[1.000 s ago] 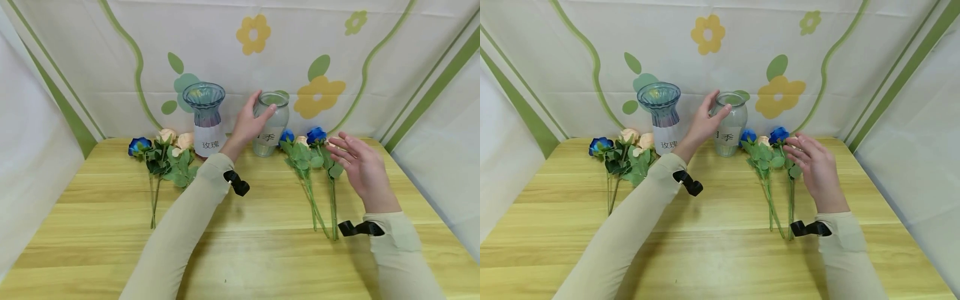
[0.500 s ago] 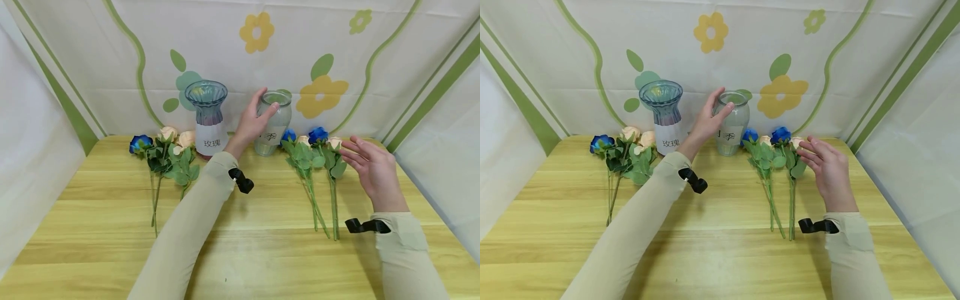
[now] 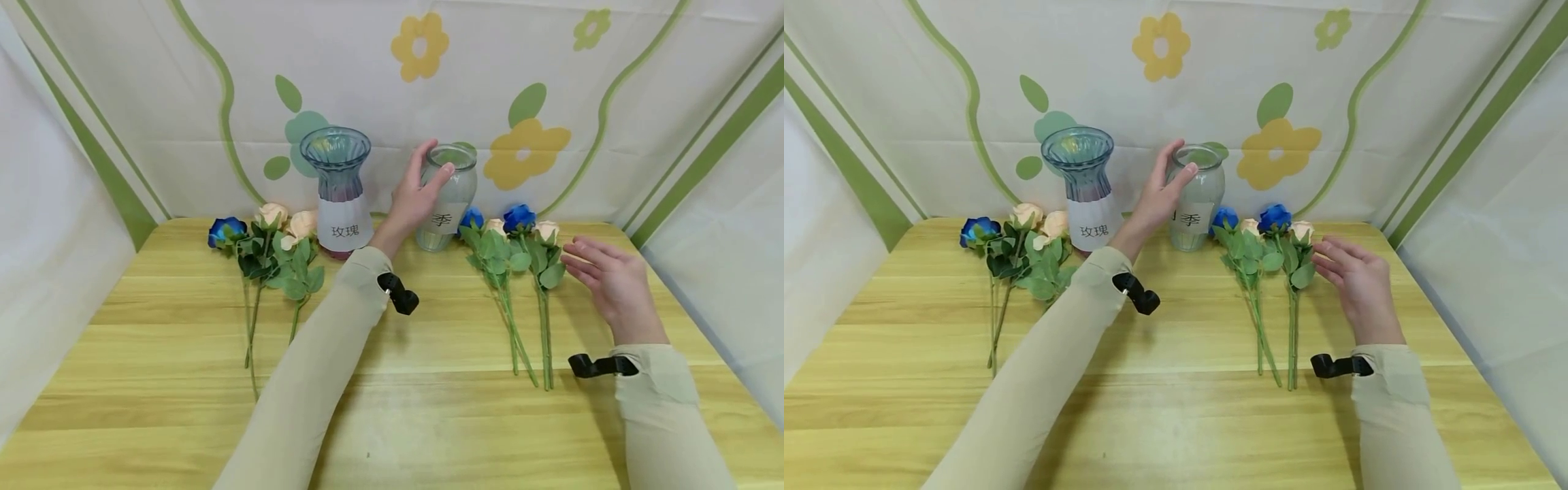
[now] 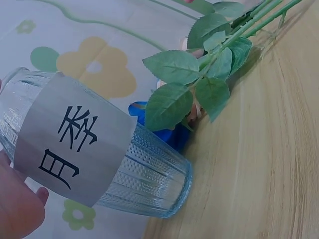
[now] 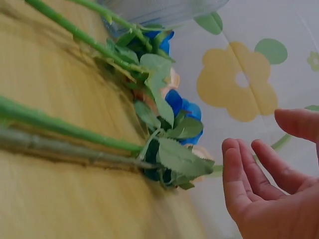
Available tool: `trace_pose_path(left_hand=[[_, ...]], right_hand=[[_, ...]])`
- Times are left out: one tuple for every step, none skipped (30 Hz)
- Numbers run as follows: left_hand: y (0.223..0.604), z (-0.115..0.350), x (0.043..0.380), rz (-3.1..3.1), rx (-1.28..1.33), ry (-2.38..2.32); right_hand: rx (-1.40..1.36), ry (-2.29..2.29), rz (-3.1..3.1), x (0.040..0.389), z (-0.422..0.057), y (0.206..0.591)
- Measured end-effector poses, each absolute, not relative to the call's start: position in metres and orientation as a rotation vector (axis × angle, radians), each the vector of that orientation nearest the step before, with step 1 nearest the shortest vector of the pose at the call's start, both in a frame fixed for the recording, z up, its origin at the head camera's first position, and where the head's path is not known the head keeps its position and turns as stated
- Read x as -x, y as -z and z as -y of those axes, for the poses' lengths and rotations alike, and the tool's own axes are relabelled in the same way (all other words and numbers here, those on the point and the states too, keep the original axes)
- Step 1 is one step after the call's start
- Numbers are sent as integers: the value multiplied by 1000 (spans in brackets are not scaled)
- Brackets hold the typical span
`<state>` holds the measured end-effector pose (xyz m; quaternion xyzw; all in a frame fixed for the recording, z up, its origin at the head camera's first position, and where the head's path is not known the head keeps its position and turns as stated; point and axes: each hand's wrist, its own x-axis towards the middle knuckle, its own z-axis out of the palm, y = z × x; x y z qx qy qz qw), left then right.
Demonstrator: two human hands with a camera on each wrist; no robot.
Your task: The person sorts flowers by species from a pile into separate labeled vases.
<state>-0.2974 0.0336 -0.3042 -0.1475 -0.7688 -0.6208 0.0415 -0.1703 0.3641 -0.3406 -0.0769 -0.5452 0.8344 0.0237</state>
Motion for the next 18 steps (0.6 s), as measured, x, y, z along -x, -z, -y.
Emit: trace_pose_path(left_hand=[[304, -34, 297, 2352, 451, 1892], [305, -34, 297, 2348, 455, 1879], [305, -34, 297, 2346, 456, 1868], [305, -35, 296, 2341, 459, 1856], [305, -35, 295, 2342, 459, 1847], [305, -36, 294, 2340, 458, 1840], [305, -36, 294, 2337, 457, 1837], [305, -36, 293, 2333, 457, 1835], [305, -36, 293, 2331, 451, 1837], [305, -36, 293, 2330, 447, 1840], [305, -36, 293, 2328, 444, 1844], [305, -36, 293, 2323, 443, 1849], [305, -36, 293, 2321, 441, 1852], [306, -37, 293, 2318, 441, 1855], [306, -36, 293, 2314, 444, 1859], [306, -36, 293, 2309, 447, 1864], [306, -36, 293, 2308, 448, 1868], [307, -36, 293, 2306, 451, 1871]], right_hand=[[254, -2576, 1715, 171, -366, 342], [269, -2564, 1751, 172, -367, 345], [287, -2551, 1789, 172, -369, 347], [313, -2534, 1835, 173, -371, 348], [344, -2514, 1889, 173, -373, 350], [376, -2500, 1942, 174, -375, 353], [397, -2482, 1999, 175, -377, 355], [417, -2462, 2055, 175, -378, 357], [434, -2445, 2105, 176, -379, 359], [450, -2432, 2147, 177, -380, 361], [461, -2419, 2182, 178, -381, 363], [463, -2415, 2198, 178, -381, 365], [461, -2400, 2220, 179, -381, 366], [473, -2388, 2235, 179, -381, 367], [481, -2373, 2248, 179, -381, 368], [487, -2353, 2265, 179, -380, 370], [491, -2325, 2289, 179, -380, 371], [493, -2287, 2318, 179, -379, 372]])
